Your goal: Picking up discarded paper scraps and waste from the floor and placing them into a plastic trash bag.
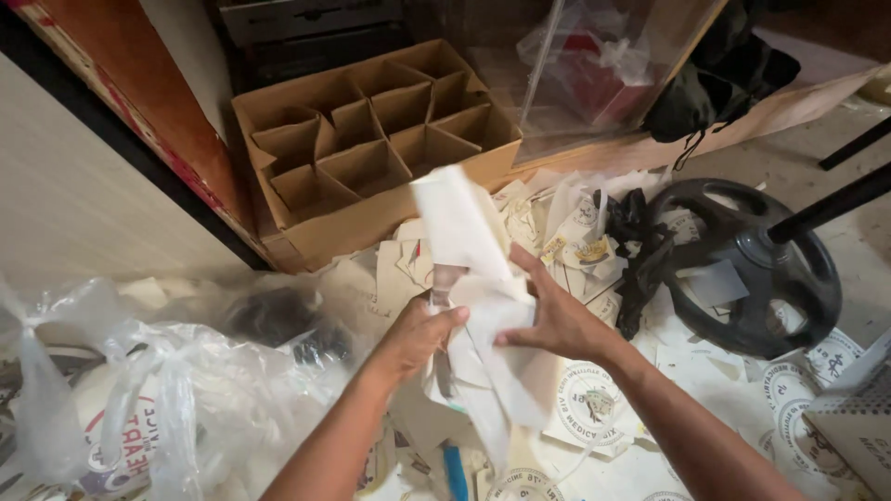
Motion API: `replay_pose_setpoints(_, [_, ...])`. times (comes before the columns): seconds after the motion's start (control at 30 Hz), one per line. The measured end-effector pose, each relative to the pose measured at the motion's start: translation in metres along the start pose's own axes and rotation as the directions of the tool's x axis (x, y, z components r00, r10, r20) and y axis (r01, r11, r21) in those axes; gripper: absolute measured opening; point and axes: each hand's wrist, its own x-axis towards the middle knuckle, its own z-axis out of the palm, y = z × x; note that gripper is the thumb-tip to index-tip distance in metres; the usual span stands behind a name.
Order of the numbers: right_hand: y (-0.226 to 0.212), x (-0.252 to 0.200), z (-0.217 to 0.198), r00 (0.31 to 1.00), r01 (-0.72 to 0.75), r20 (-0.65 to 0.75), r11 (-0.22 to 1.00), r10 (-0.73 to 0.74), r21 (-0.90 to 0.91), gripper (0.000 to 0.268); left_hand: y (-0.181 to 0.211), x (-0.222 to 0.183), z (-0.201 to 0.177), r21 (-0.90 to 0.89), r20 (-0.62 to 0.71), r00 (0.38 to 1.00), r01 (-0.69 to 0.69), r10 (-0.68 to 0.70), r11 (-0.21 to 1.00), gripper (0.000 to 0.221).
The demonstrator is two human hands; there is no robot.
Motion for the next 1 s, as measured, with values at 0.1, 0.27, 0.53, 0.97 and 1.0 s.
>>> replay_pose_setpoints(0.1, [-0.029,-0.006,-0.012,0.988,0.067,0.132,0.996,-0.074,0.056,0.113,0.024,-0.004,0.004,-0.033,0.159,0.987,0.003,0.002,0.999,0.038])
replay_pose_setpoints(0.27, [-0.046,-0.012,-0.02,0.977,-0.139,0.191,0.961,0.094,0.237,0.08,0.045,0.011,0.029,0.039,0.27,0.941,-0.222,0.203,0.974,0.041])
replay_pose_setpoints(0.53, [-0.037,-0.017,-0.038,0.957,-0.27,-0.017,0.911,0.289,0.312,0.034,0.076,0.007,0.073,0.526,-0.078,0.763,-0.515,0.641,0.677,0.053])
replay_pose_setpoints(0.97, [-0.013,0.004,-0.054,0.692,0.249,-0.716,0.899,0.096,0.36,0.021,0.031,-0.003,0.114,-0.501,0.112,0.937,0.34,-0.33,0.796,0.079])
replay_pose_setpoints(1.0, [-0.007,-0.002,-0.042,0.697,0.251,-0.71,0.896,0.095,0.366,0.021,0.029,-0.003,0.111,-0.504,0.103,0.938,0.336,-0.331,0.796,0.079])
